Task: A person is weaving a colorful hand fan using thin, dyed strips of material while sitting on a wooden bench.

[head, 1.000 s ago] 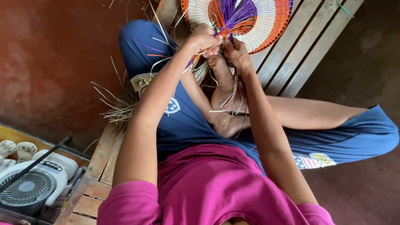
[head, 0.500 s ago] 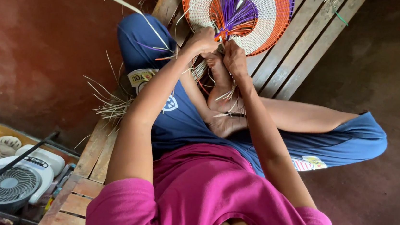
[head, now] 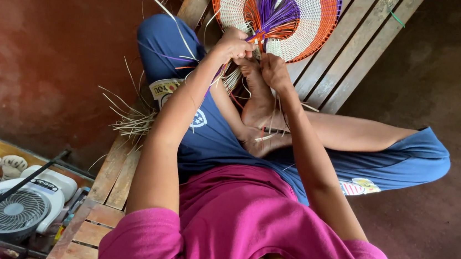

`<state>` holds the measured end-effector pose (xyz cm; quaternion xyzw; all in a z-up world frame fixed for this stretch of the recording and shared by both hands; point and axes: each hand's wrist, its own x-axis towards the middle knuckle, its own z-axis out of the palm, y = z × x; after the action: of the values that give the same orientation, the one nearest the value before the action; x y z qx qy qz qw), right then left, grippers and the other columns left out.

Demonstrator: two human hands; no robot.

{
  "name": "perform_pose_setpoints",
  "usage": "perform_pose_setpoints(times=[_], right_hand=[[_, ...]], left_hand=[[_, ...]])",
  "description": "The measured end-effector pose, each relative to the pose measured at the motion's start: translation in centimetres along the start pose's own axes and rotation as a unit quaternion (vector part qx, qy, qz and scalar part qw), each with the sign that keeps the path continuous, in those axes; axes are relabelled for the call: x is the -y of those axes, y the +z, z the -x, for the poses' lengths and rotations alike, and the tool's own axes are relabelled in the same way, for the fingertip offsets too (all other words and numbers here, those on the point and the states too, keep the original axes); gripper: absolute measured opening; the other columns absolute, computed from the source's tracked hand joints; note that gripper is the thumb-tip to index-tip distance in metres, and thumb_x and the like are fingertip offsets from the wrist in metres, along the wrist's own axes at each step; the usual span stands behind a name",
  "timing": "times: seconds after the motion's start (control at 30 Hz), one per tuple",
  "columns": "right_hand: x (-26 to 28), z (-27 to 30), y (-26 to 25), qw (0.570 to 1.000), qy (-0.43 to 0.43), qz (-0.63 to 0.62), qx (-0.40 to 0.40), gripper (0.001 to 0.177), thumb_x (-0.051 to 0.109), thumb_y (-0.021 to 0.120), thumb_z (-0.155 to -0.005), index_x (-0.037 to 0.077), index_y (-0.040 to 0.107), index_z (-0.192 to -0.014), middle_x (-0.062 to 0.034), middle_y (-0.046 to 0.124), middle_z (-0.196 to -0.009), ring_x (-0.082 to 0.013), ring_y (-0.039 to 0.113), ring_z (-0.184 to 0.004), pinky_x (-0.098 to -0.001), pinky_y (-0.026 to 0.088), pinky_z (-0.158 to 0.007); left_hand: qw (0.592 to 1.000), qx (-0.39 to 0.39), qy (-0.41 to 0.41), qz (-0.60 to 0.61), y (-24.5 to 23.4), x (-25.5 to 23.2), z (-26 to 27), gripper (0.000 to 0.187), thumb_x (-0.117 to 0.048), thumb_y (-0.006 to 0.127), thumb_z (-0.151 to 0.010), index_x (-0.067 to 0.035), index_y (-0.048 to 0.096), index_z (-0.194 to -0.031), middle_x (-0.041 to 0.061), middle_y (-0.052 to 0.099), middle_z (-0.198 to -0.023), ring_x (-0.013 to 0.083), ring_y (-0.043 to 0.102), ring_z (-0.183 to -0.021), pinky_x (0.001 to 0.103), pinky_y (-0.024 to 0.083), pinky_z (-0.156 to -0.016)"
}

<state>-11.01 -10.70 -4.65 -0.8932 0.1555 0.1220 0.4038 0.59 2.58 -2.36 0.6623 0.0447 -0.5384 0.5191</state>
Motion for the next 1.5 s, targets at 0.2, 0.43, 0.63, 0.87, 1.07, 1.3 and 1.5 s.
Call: perform_pose_setpoints(times=[0.2, 0.43, 0.63, 0.87, 1.07, 1.3, 1.5], right_hand=[[2.0, 0.8, -2.2, 0.997, 0.081, -0.009, 0.014, 0.033, 0.029, 0.041, -0.088, 0.007, 0.043, -0.064, -0.0066, 0.048, -0.059, -0.0186, 0.039, -0.054, -0.0378, 0.03, -0.051], [4.5, 0.5, -2.4, 0.979, -0.131, 0.093, -0.129, 0.009, 0.016, 0.06, -0.076, 0.009, 0.066, -0.077, -0.0085, 0.056, -0.072, -0.0245, 0.048, -0.067, -0.039, 0.034, -0.062], [0.7, -0.4, -0.5, 0.994, -0.033, 0.063, -0.079, 0.016, 0.02, 0.059, -0.075, 0.007, 0.064, -0.067, -0.0082, 0.059, -0.069, -0.0243, 0.054, -0.058, -0.0389, 0.039, -0.053], [9.2, 0.8, -6.3, 0.961, 0.156, -0.226, 0.021, 0.018, 0.021, 0.056, -0.08, 0.008, 0.061, -0.069, -0.0003, 0.053, -0.055, -0.0095, 0.04, -0.047, -0.0244, 0.034, -0.053], [9.8, -1.9, -6.3, 0.951, 0.131, -0.273, 0.06, 0.019, 0.018, 0.053, -0.087, 0.002, 0.064, -0.087, 0.0026, 0.047, -0.056, -0.0068, 0.035, -0.045, -0.0201, 0.027, -0.042], [10.5, -0.9, -6.7, 0.922, 0.104, -0.372, 0.036, 0.087, 0.067, 0.027, -0.068, -0.001, 0.052, -0.117, 0.0025, 0.052, -0.058, -0.0049, 0.046, -0.046, -0.0178, 0.038, -0.042], [-0.9, -3.0, -1.7, 0.991, -0.088, 0.047, -0.09, 0.032, 0.007, 0.052, -0.084, 0.007, 0.043, -0.053, -0.003, 0.043, -0.047, -0.0134, 0.031, -0.04, -0.0336, 0.022, -0.036]], left_hand=[[0.997, 0.039, 0.039, 0.053, 0.1, 1.0, -0.8, 0.008, -0.013, 0.059, -0.084, -0.005, 0.061, -0.083, -0.001, 0.043, -0.05, 0.0019, 0.027, -0.035, 0.018, 0.015, -0.031], [1.0, 0.022, 0.021, 0.006, 0.3, 2.1, -2.6, 0.017, -0.021, 0.063, -0.079, -0.012, 0.053, -0.069, -0.003, 0.041, -0.048, 0.0022, 0.027, -0.034, 0.019, 0.014, -0.03], [0.999, 0.021, 0.01, 0.029, 0.1, 0.7, -0.6, 0.013, -0.018, 0.064, -0.08, -0.008, 0.057, -0.076, -0.003, 0.042, -0.049, 0.0012, 0.025, -0.033, 0.018, 0.014, -0.03], [0.998, -0.042, 0.042, -0.034, 0.4, 0.4, -0.2, 0.014, -0.008, 0.063, -0.074, -0.008, 0.055, -0.064, -0.002, 0.044, -0.05, 0.0047, 0.039, -0.041, 0.02, 0.022, -0.035], [0.99, -0.058, 0.021, -0.125, 0.8, -0.8, 1.5, 0.026, -0.03, 0.067, -0.075, -0.007, 0.057, -0.079, -0.003, 0.047, -0.059, 0.0032, 0.044, -0.047, 0.018, 0.032, -0.038], [0.994, -0.087, -0.005, -0.068, 1.2, -1.3, 1.3, 0.023, -0.008, 0.063, -0.074, -0.007, 0.062, -0.097, 0.003, 0.066, -0.089, 0.0093, 0.064, -0.071, 0.02, 0.054, -0.059], [0.997, -0.07, -0.006, -0.021, 1.1, -1.3, 1.0, 0.015, 0.007, 0.058, -0.074, -0.002, 0.055, -0.063, 0.006, 0.054, -0.049, 0.0058, 0.042, -0.032, 0.016, 0.025, -0.026]])
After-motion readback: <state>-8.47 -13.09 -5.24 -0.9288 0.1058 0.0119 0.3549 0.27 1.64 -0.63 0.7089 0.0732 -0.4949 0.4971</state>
